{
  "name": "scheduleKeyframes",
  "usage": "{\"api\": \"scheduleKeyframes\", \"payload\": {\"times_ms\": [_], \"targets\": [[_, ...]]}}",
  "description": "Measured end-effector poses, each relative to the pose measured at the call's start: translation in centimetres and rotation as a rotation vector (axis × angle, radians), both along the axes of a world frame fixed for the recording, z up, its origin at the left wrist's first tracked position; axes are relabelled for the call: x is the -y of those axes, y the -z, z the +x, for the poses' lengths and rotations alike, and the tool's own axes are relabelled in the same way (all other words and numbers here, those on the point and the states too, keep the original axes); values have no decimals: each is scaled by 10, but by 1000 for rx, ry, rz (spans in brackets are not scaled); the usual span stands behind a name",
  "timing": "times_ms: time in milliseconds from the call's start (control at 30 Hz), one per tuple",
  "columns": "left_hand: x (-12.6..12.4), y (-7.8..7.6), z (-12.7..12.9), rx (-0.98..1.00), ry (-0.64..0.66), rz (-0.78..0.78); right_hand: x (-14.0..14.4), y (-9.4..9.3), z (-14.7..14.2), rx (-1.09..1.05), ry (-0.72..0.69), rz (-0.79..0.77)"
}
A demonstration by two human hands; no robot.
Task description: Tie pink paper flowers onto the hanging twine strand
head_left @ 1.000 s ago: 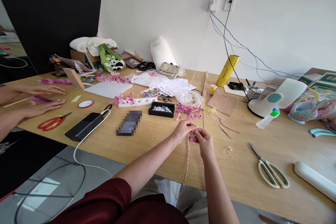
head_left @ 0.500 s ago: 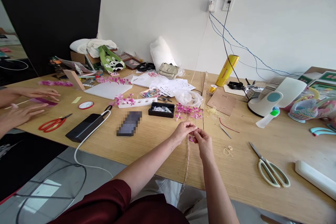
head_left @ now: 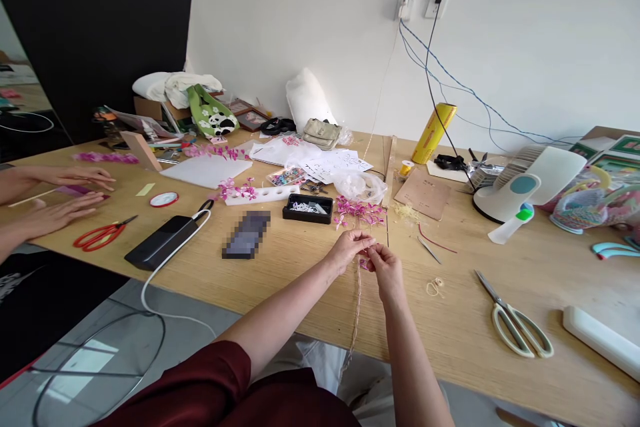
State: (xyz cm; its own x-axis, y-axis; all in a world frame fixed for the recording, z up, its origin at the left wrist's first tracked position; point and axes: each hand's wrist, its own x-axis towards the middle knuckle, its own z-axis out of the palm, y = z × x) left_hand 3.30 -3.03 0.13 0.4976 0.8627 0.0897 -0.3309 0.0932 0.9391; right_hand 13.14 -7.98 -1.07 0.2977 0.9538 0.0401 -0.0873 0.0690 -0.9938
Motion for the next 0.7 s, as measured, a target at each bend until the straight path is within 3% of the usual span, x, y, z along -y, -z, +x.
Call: {"api": "scheduleKeyframes", "payload": {"times_ms": [167,500,700], "targets": [[-2,3,-1,-25,-37,-15,0,3,-2,56,0,20],[0,-4,2,-18,-171,-85,9,2,-2,754,242,106],[-4,-3,0,47,-113,-104,20,3,5,810,275,120]]}}
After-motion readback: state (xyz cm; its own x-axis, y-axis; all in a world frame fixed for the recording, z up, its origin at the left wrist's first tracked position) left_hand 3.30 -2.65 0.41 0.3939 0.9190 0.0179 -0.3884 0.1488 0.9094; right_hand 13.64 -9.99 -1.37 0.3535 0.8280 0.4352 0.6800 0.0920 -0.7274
